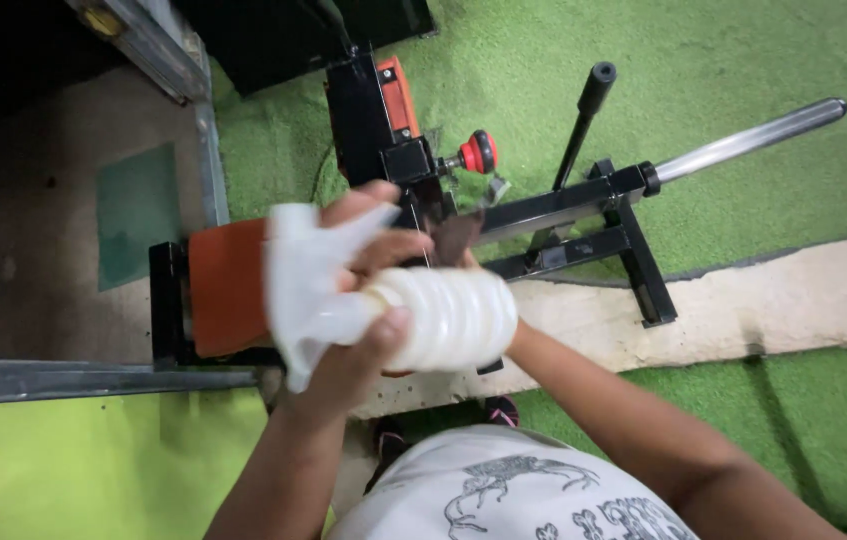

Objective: Cleaning various gym equipment using a spray bottle and a cloth.

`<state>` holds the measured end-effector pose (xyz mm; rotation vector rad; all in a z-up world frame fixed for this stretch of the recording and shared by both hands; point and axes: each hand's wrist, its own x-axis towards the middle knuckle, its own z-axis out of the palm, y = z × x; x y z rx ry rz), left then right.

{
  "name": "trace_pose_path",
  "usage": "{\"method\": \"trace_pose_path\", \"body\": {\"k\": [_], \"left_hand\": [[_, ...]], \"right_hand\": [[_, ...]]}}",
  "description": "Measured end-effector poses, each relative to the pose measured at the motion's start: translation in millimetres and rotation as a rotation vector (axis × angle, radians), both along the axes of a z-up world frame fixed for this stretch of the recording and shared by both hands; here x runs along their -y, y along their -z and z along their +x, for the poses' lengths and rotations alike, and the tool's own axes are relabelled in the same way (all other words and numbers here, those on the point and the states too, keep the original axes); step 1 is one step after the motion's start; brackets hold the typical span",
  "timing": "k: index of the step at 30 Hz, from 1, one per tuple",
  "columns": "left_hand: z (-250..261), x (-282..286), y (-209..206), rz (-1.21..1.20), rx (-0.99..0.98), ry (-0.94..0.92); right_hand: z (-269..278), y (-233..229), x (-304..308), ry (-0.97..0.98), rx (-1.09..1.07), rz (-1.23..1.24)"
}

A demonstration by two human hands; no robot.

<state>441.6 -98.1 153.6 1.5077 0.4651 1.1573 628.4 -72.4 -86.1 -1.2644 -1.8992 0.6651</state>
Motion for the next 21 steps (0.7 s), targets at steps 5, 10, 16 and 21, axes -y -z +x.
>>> {"method": "trace_pose_path", "body": {"k": [5,10,16,21], "left_hand": [[12.9,-16.6,-7.2,0.316,-0.015,-0.353],[29.1,-34.1,14.2,0.619,-0.349,-0.507],[38.5,-32.9,4.8,0.876,-0.663,-0.647],[37.9,-28.9,6.9,0.862,-0.705,-0.669]], "right_hand": [[10.3,-13.1,57.4,-0.071,-0.208,-0.153],[-1.2,-5.9,28.1,-0.003,-0.189,-0.198],[-6.9,6.0,-64.3,-0.007,-0.55,-0.124],[-7.7,29.6,-59.6,-0.021,-0.679,-0.266]]}}
